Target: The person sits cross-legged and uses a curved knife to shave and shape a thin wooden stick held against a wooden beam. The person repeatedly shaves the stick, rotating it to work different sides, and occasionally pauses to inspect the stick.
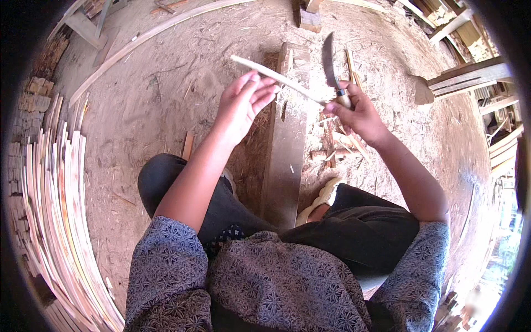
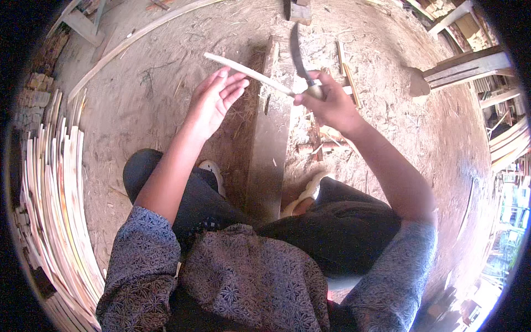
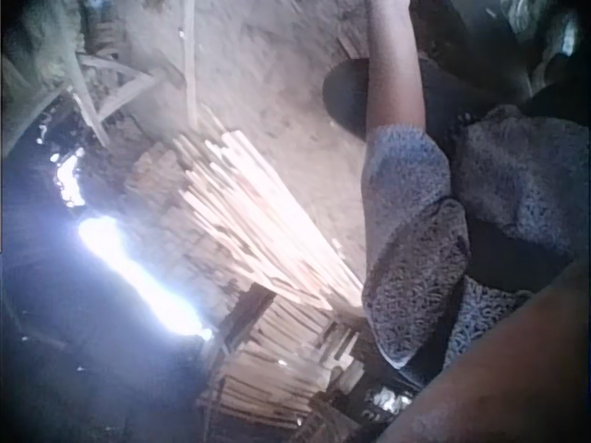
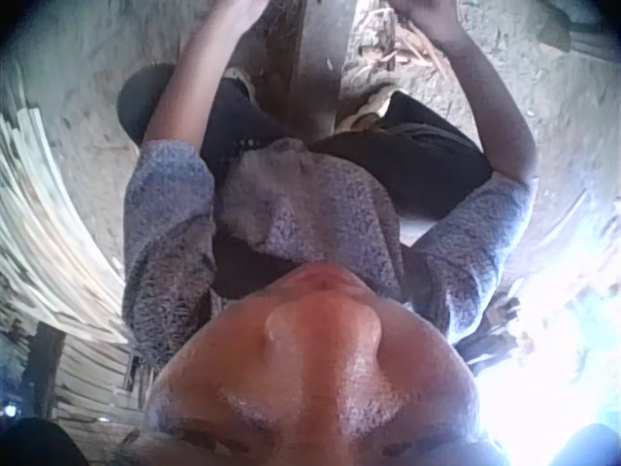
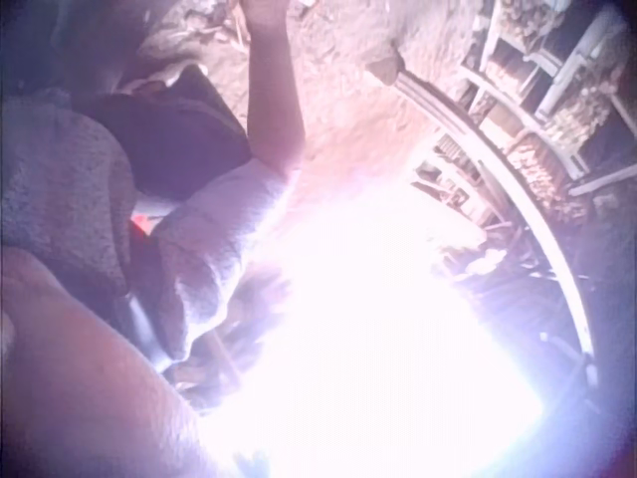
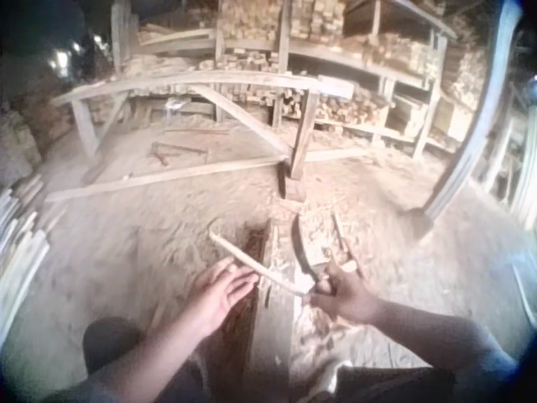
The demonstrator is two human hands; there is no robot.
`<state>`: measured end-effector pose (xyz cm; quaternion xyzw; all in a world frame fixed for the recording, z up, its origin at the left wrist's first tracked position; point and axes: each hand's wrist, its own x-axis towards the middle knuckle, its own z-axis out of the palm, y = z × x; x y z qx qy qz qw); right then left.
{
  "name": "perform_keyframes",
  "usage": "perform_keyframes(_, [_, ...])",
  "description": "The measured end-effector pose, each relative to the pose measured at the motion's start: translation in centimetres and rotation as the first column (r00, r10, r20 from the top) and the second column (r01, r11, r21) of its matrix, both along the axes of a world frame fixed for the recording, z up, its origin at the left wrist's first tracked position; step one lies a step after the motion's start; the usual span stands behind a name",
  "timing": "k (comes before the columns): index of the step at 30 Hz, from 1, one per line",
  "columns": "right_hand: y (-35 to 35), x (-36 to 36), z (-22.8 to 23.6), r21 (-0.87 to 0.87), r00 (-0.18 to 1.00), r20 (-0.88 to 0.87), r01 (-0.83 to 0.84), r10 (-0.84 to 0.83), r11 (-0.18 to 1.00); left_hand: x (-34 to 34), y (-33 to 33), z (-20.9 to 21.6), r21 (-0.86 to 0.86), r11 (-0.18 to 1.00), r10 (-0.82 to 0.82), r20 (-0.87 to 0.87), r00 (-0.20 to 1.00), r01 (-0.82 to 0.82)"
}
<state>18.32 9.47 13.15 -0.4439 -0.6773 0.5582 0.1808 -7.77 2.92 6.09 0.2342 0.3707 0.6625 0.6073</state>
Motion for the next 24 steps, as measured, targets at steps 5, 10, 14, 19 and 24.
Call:
perform_keyframes(5, [-2.2, -2.9, -1.9, -0.123, 0.995, 0.042, -0.084, 0.089, 0.989, 2.7, -1.5, -0.8, -0.141, 0.971, -0.240, -0.541, 0.806, 0.194])
perform_keyframes(10, [-1.6, -4.0, -4.3, -0.069, 0.980, 0.180, -0.077, 0.088, 0.995, 3.8, -1.5, -5.1, -0.139, 0.918, -0.316, -0.820, 0.477, 0.370])
perform_keyframes(14, [-1.2, -3.9, -6.4, -0.040, 0.971, 0.210, -0.109, 0.115, 0.993, 3.7, -1.7, -4.8, -0.148, 0.895, -0.338, -0.840, 0.424, 0.420])
perform_keyframes(19, [-0.2, -3.7, -6.5, -0.060, 0.974, 0.191, -0.110, 0.120, 0.992, 3.3, -1.2, -4.2, -0.147, 0.890, -0.362, -0.802, 0.476, 0.431])
perform_keyframes(24, [1.7, -1.0, -7.4, -0.085, 0.985, 0.160, 0.074, -0.060, 0.994, 3.8, -0.9, -4.6, -0.128, 0.892, -0.349, -0.806, 0.478, 0.434])
